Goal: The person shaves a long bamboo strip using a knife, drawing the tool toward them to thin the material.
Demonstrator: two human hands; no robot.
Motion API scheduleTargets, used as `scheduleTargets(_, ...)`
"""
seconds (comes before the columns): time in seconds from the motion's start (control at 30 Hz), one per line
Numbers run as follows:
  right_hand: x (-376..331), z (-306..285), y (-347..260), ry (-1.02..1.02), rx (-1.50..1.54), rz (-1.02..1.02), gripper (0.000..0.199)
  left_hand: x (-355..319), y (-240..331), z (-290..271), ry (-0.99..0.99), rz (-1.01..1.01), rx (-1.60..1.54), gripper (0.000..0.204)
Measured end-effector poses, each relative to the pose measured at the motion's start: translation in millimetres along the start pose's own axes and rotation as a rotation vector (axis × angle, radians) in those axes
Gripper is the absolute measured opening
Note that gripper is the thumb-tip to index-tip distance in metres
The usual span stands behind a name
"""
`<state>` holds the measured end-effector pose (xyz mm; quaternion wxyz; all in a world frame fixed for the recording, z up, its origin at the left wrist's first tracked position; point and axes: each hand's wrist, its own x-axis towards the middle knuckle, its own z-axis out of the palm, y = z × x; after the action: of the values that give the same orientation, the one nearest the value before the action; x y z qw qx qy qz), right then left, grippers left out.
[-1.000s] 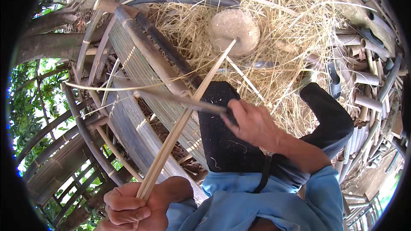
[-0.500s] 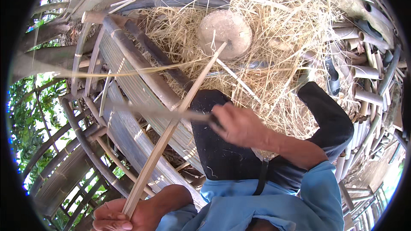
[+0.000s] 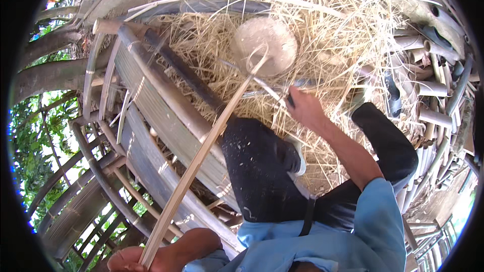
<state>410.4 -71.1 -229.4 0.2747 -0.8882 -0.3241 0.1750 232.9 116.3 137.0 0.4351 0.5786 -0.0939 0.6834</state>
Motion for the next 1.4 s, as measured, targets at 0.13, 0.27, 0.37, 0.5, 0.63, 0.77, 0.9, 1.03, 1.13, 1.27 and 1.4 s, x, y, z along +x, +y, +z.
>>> scheduleTargets(0.13, -15.3, -27.0, -75.5, 0.006, 0.091, -0.326, 0.025, -2.9, 0.6, -3.5, 0.037, 0.056, -0.006, 0.046)
scheduleTargets(0.27, -5.1, -21.8, -101.6, 0.34, 0.249, -0.794, 0.013, 1.0, 3.9, 0.5, -0.071, 0.061, 0.029, 0.032)
scheduleTargets(0.37, 27.7, 19.5, 1.0, 0.187, -0.013, -0.278, 0.01, -1.3, -2.6, 9.2, -0.023, 0.109, 0.025, 0.029)
scheduleTargets(0.5, 29.0, 1.7, -32.2, -0.208, 0.063, -0.032, 0.014, -2.1, -6.4, 0.1, -0.04, 0.08, 0.023, 0.026)
scheduleTargets(0.63, 22.8, 30.7, -8.8, 0.061, 0.127, -0.455, 0.02, -1.1, -7.9, 8.7, 0.004, 0.087, -0.083, 0.03)
scheduleTargets(0.77, 55.1, 34.3, 58.3, -0.109, -0.119, 0.107, 0.022, -0.8, -12.4, 17.1, -0.006, 0.08, -0.052, 0.032)
scheduleTargets(0.9, 27.6, 63.1, 81.6, 0.022, 0.051, -0.03, 0.033, 6.9, -4.7, -7.9, -0.065, -0.057, -0.158, 0.036)
scheduleTargets(1.03, 29.0, 62.8, 72.8, -0.095, 0.129, 0.235, 0.033, 10.3, -3.3, -5.1, -0.084, -0.087, -0.088, 0.04)
scheduleTargets(1.13, 18.2, 37.1, 18.7, -0.113, 0.237, 0.232, 0.034, 12.6, 5.9, -5.0, 0.015, -0.197, -0.002, 0.049)
scheduleTargets(1.27, 13.3, 3.5, -45.9, -0.054, 0.32, 0.032, 0.029, 21.8, 9.5, -24.8, 0.029, -0.3, 0.05, 0.05)
scheduleTargets(1.4, -10.9, -16.9, -111.8, 0.18, 0.387, -0.311, 0.028, 15.3, 4.8, -19.4, 0.158, -0.175, 0.265, 0.046)
